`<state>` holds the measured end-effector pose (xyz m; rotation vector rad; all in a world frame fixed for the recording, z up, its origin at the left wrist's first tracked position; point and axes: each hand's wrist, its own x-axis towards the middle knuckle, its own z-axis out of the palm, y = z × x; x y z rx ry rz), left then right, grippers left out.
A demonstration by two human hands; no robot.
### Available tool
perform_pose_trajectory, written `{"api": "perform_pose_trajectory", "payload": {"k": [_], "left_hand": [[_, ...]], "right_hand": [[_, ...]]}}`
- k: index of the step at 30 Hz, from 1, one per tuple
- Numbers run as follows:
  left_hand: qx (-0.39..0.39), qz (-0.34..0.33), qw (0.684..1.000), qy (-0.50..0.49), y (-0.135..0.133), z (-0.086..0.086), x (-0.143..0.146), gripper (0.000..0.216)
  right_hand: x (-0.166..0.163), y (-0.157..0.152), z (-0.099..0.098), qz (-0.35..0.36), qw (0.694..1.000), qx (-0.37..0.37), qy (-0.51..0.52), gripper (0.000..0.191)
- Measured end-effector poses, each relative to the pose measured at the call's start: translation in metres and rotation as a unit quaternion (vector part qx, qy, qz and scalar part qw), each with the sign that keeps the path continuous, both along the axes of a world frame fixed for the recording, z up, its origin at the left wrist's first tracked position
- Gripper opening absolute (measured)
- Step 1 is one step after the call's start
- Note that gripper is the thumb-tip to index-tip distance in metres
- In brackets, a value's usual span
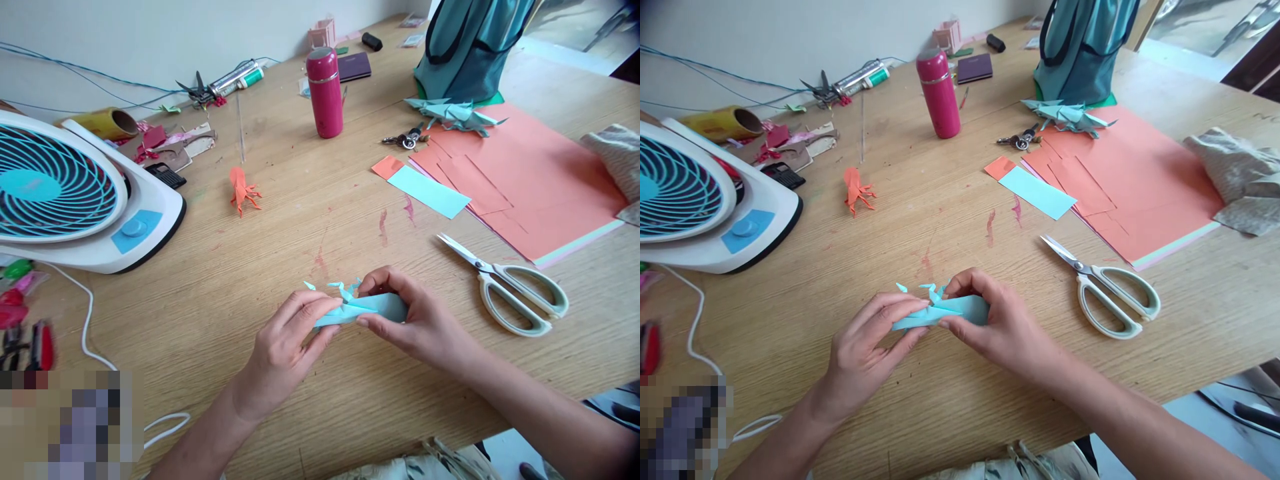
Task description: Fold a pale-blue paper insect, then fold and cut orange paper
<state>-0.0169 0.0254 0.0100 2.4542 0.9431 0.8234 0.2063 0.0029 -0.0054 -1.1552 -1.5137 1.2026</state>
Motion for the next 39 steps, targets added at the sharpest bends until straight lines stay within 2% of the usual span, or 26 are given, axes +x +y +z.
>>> {"api": "perform_pose_trajectory", "payload": {"k": [4,8,15,22,32,36,39], "left_hand": [[0.045,0.002,0.999,0.019,-0.002,-0.003,-0.001,0.037],[0.046,-0.011,0.999,0.020,-0.003,-0.005,-0.001,0.033],[0.078,-0.032,0.996,0.036,-0.004,-0.005,-0.001,0.033],[0.124,-0.048,0.990,0.055,-0.004,-0.005,0.001,0.039],[0.113,-0.045,0.992,0.041,-0.006,-0.007,0.000,0.040],[0.104,-0.044,0.993,0.041,-0.005,-0.009,0.000,0.039],[0.085,-0.045,0.995,0.040,-0.004,-0.010,0.000,0.038]], "right_hand": [[0.001,0.003,-0.002,0.016,0.992,-0.110,0.064,0.028],[0.000,0.006,-0.006,0.026,0.981,-0.158,0.108,0.031],[-0.005,0.003,-0.005,-0.004,0.991,-0.110,0.079,0.010],[-0.008,0.001,-0.004,-0.024,0.991,-0.119,0.060,0.011],[-0.010,0.000,-0.004,-0.031,0.993,-0.093,0.072,0.009],[-0.010,-0.001,-0.002,-0.020,0.996,-0.064,0.064,0.002],[-0.009,-0.001,0.000,-0.012,0.999,-0.030,0.044,0.005]]}}
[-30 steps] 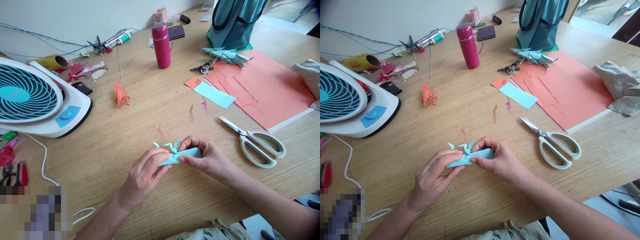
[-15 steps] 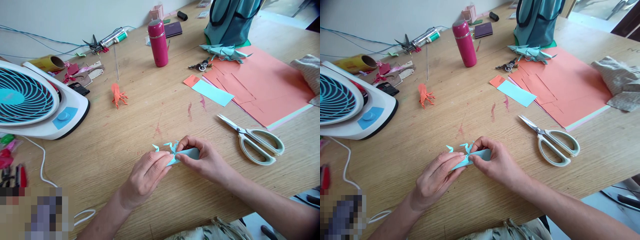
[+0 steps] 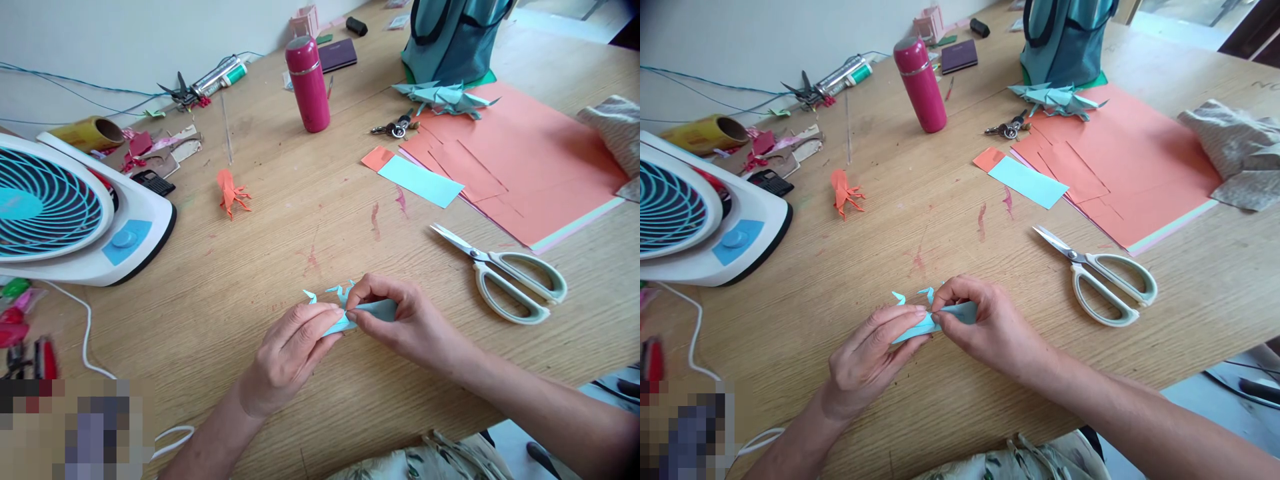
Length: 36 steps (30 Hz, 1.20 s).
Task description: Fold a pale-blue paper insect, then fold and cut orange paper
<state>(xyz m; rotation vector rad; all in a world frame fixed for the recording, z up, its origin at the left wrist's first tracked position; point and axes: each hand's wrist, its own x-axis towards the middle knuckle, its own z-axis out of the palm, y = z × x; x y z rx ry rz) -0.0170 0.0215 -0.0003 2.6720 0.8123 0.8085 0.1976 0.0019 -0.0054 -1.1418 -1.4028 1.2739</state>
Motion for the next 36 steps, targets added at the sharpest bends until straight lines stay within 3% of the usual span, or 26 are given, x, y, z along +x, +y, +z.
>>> {"api": "perform_pose_trajectory", "payload": {"k": [11,20,26,30,36], "left_hand": [[0.014,-0.021,1.000,-0.001,0.002,-0.006,-0.002,0.043],[-0.007,0.015,1.000,0.008,0.003,-0.001,0.001,0.039],[-0.023,0.005,1.000,0.014,0.001,-0.005,0.000,0.039],[-0.025,0.006,1.000,0.017,0.003,-0.003,0.001,0.040],[0.001,0.046,0.998,0.044,0.005,-0.004,0.003,0.034]], "right_hand": [[-0.003,-0.002,0.000,-0.020,0.998,0.044,-0.052,0.015],[0.001,0.000,0.004,0.019,0.999,-0.042,0.004,0.009],[-0.001,-0.001,-0.001,-0.014,0.998,0.027,-0.057,0.010],[0.004,0.001,-0.006,0.013,0.997,0.032,-0.063,0.008],[0.011,0.003,-0.010,0.056,0.984,0.096,-0.140,0.024]]}}
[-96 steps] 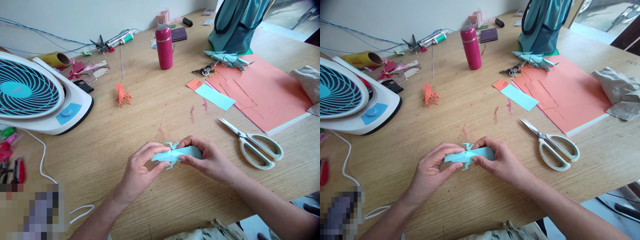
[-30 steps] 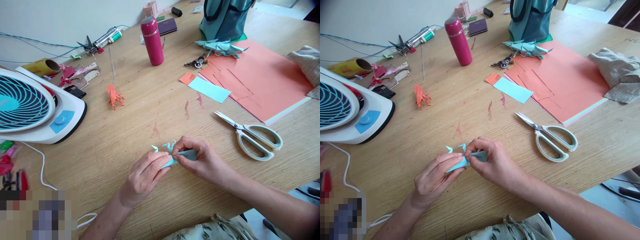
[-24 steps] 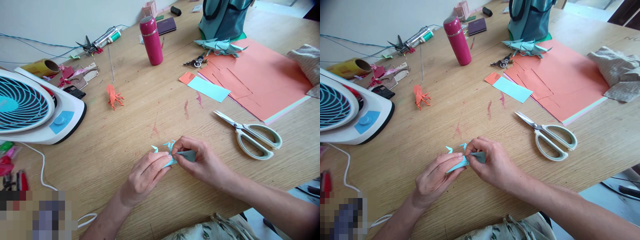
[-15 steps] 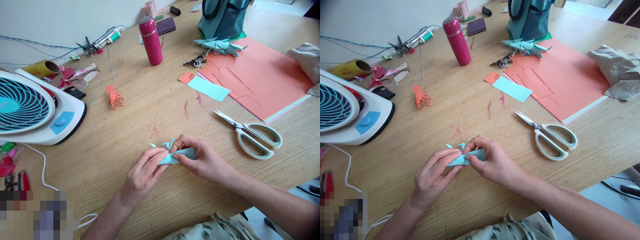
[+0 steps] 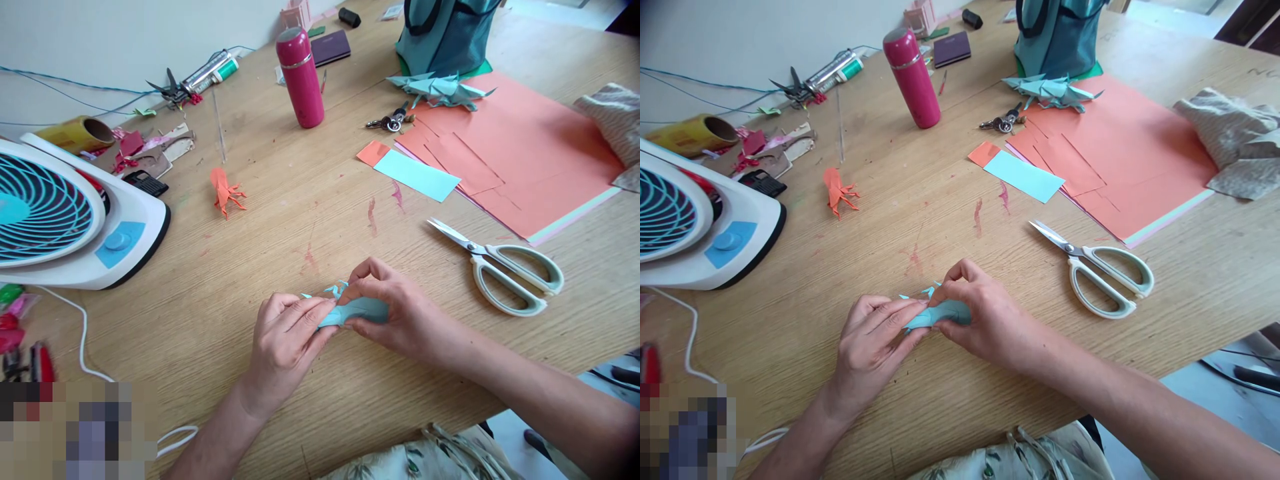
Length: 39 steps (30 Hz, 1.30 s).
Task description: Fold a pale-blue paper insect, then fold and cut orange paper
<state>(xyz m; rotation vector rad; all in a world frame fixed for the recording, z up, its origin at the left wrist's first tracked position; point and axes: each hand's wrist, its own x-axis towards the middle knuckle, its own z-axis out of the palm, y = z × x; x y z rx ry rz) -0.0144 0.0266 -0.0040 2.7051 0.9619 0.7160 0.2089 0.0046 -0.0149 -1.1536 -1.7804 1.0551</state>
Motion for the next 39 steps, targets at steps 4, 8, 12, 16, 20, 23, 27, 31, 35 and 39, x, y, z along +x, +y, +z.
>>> {"api": "perform_pose_trajectory", "payload": {"k": [4,8,12,16,20,23,27,31,35,39], "left_hand": [[-0.062,0.006,0.998,-0.024,-0.005,-0.011,-0.001,0.033],[-0.097,0.011,0.994,-0.050,-0.008,-0.017,-0.002,0.035],[-0.127,0.023,0.989,-0.065,-0.009,-0.015,-0.003,0.038],[-0.152,0.033,0.985,-0.076,-0.009,-0.016,-0.004,0.037],[-0.171,0.041,0.980,-0.093,-0.008,-0.019,-0.004,0.033],[-0.181,0.043,0.978,-0.097,-0.008,-0.019,-0.004,0.030],[-0.184,0.046,0.977,-0.101,-0.008,-0.018,-0.003,0.030],[-0.193,0.053,0.974,-0.107,-0.008,-0.018,-0.002,0.028],[-0.184,0.045,0.977,-0.094,-0.007,-0.018,-0.002,0.030],[-0.125,0.040,0.991,-0.040,-0.006,-0.016,-0.003,0.030]], "right_hand": [[-0.002,-0.002,-0.002,0.014,0.995,0.017,-0.098,0.019],[-0.004,-0.003,-0.003,0.017,0.992,0.026,-0.125,0.014],[-0.006,-0.002,-0.003,0.017,0.995,0.013,-0.097,0.016],[-0.008,-0.002,-0.004,0.013,0.995,0.000,-0.095,0.017],[-0.009,-0.002,-0.004,0.005,0.996,-0.023,-0.089,0.018],[-0.009,-0.001,-0.003,0.006,0.996,-0.032,-0.077,0.018],[-0.008,0.000,-0.002,0.023,0.997,-0.034,-0.067,0.023],[-0.009,0.000,-0.005,0.020,0.998,-0.015,-0.061,0.028],[-0.009,0.000,-0.006,0.028,0.998,-0.005,-0.052,0.027],[-0.009,0.000,-0.006,0.030,0.997,0.001,-0.073,0.022]]}}
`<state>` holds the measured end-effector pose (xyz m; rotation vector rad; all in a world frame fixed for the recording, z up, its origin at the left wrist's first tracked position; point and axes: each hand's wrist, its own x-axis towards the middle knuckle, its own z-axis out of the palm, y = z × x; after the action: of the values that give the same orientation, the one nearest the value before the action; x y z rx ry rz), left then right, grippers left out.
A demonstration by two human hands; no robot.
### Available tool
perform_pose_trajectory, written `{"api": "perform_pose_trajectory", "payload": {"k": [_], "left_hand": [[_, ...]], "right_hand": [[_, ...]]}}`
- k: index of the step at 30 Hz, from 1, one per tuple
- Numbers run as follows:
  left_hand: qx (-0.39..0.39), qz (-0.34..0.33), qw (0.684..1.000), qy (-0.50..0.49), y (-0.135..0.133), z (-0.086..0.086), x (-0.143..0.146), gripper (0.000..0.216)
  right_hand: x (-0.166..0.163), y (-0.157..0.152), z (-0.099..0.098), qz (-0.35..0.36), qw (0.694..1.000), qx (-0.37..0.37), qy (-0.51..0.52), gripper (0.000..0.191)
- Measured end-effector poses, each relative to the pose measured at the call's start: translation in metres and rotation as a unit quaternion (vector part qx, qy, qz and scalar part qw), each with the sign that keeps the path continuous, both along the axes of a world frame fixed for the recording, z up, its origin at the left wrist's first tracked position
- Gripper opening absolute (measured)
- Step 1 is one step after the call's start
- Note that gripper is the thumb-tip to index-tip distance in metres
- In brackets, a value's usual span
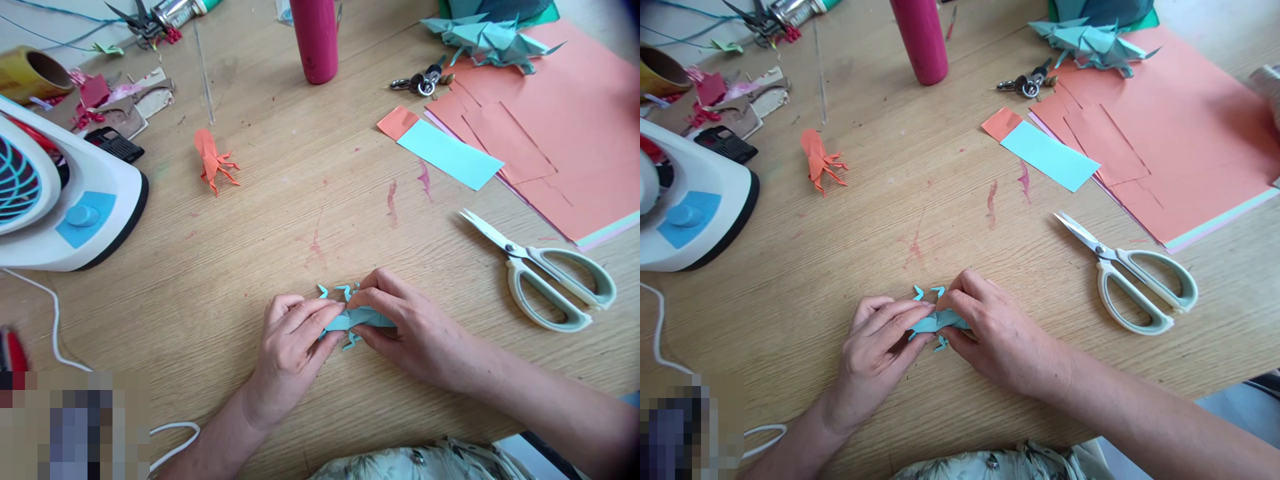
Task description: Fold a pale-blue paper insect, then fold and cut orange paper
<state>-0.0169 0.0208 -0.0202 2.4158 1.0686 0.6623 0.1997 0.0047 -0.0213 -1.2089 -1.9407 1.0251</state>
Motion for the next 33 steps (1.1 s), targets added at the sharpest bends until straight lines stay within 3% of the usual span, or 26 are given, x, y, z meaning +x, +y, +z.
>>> {"api": "perform_pose_trajectory", "payload": {"k": [12,14,17,20,24,33], "left_hand": [[-0.034,-0.006,0.999,-0.039,0.003,0.003,0.000,0.032],[-0.026,0.018,0.999,-0.031,0.001,0.005,-0.004,0.040],[-0.011,0.116,0.993,-0.029,-0.006,0.006,-0.013,0.044],[-0.124,0.181,0.972,-0.082,-0.012,0.006,-0.017,0.035],[-0.282,0.185,0.924,-0.182,-0.012,0.008,-0.010,0.030],[-0.349,0.157,0.894,-0.235,-0.008,0.009,0.001,0.021]], "right_hand": [[-0.004,-0.003,-0.004,-0.003,1.000,0.009,0.015,0.017],[-0.003,-0.002,-0.003,-0.003,1.000,0.006,0.018,0.020],[-0.002,-0.001,-0.003,-0.002,1.000,0.007,0.020,0.021],[-0.002,-0.001,-0.003,-0.007,1.000,0.013,0.025,0.022],[-0.002,-0.003,-0.001,-0.010,0.999,0.030,0.033,0.023],[-0.003,-0.004,0.000,-0.004,0.998,0.055,0.043,0.022]]}}
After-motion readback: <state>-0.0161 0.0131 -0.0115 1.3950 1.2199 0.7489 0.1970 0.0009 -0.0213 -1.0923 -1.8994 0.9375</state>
